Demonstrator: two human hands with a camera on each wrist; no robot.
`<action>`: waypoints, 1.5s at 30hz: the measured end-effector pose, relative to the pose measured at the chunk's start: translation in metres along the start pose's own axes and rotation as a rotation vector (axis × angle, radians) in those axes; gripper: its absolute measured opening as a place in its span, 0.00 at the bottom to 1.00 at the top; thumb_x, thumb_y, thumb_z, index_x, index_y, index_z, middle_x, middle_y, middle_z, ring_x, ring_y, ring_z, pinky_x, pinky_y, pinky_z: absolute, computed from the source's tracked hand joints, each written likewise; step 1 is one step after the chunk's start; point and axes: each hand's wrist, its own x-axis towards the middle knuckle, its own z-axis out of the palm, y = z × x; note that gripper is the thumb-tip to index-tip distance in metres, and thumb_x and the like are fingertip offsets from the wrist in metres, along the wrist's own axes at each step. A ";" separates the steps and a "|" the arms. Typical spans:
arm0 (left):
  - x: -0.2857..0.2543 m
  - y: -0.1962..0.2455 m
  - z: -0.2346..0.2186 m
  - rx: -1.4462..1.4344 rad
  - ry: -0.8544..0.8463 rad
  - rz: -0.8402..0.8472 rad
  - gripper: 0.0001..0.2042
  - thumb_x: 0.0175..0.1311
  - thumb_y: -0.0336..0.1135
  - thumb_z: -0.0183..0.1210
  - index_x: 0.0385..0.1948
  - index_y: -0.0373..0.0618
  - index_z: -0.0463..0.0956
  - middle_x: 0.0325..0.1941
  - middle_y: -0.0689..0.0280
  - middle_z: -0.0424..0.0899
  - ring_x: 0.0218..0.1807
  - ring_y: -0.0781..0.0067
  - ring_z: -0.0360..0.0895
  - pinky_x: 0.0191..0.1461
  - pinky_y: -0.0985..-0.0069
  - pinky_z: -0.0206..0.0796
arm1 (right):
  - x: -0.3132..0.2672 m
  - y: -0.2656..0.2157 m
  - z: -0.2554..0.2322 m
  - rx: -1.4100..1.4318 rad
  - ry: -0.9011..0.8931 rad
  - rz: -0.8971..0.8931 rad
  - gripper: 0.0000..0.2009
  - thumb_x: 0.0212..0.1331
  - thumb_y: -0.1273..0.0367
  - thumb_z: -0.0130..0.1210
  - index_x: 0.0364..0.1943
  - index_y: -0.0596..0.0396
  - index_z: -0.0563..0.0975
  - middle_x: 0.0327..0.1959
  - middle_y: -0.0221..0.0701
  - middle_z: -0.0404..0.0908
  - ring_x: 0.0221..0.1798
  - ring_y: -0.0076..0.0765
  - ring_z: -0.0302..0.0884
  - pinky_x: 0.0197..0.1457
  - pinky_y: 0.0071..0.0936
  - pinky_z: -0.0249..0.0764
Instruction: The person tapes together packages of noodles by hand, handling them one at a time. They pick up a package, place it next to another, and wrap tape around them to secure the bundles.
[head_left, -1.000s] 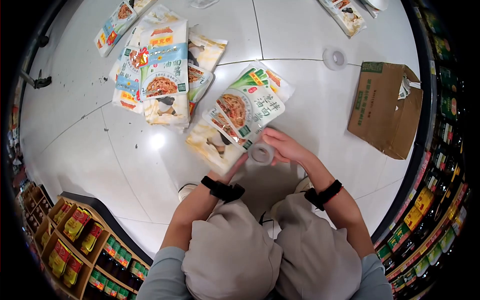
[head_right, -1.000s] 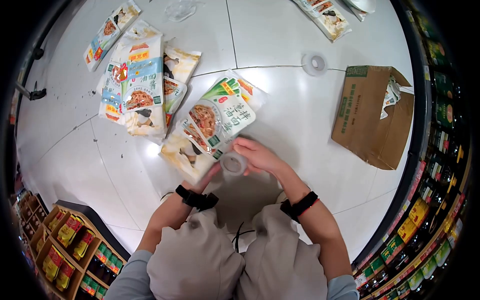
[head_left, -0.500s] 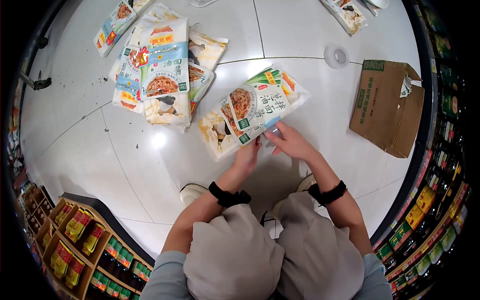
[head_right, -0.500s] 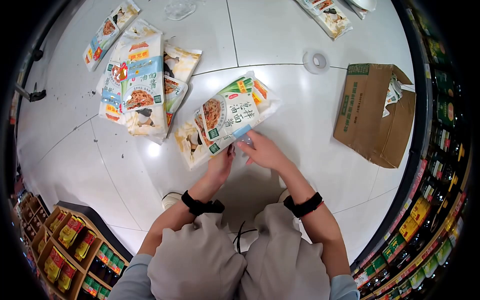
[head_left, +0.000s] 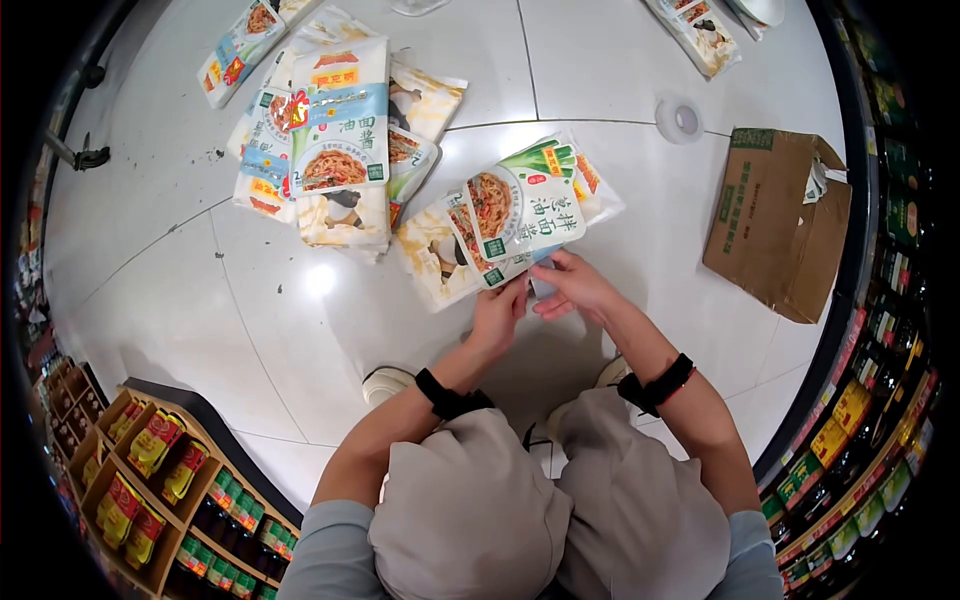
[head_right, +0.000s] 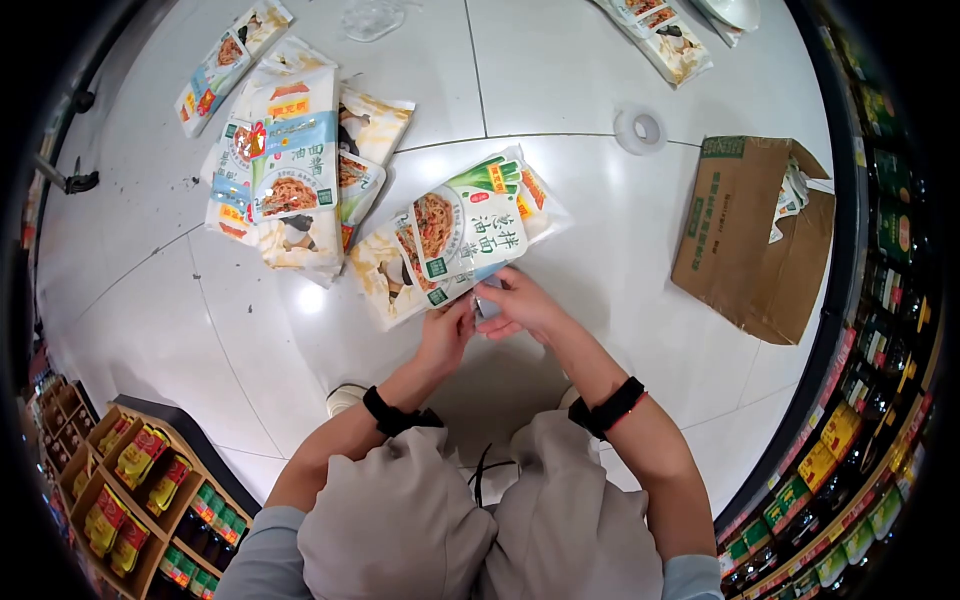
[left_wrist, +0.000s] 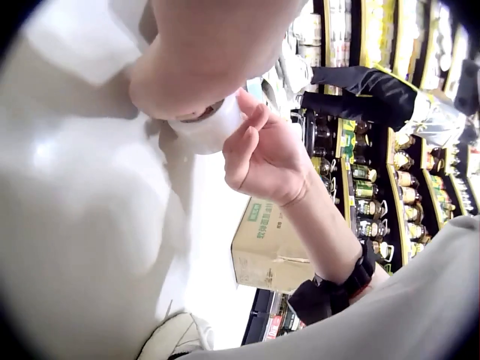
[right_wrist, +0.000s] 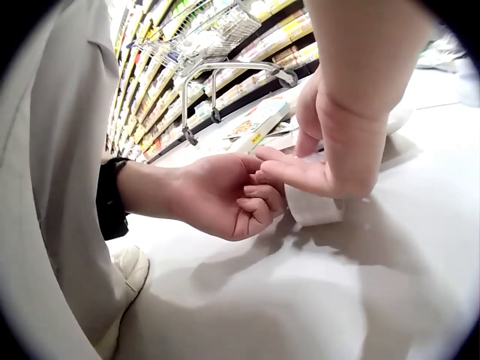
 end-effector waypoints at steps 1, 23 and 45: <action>-0.001 0.002 -0.008 -0.062 -0.191 -0.050 0.08 0.62 0.29 0.49 0.42 0.45 0.71 0.19 0.75 0.65 0.20 0.85 0.58 0.22 0.85 0.48 | -0.002 0.000 0.003 0.035 0.035 -0.024 0.19 0.62 0.61 0.48 0.55 0.50 0.65 0.50 0.37 0.71 0.34 0.37 0.81 0.32 0.27 0.79; 0.036 0.127 0.005 1.000 0.191 0.284 0.17 0.57 0.44 0.58 0.18 0.38 0.74 0.13 0.69 0.74 0.14 0.83 0.68 0.17 0.83 0.57 | 0.009 0.014 0.018 0.122 0.042 -0.075 0.13 0.64 0.63 0.44 0.49 0.49 0.71 0.43 0.27 0.78 0.24 0.23 0.74 0.30 0.23 0.75; 0.009 0.101 -0.037 1.317 -0.184 0.996 0.26 0.51 0.36 0.59 0.52 0.41 0.62 0.61 0.53 0.62 0.64 0.52 0.58 0.67 0.58 0.47 | 0.011 0.012 0.032 0.229 0.155 -0.047 0.08 0.61 0.66 0.48 0.42 0.50 0.72 0.29 0.26 0.77 0.18 0.17 0.67 0.23 0.19 0.70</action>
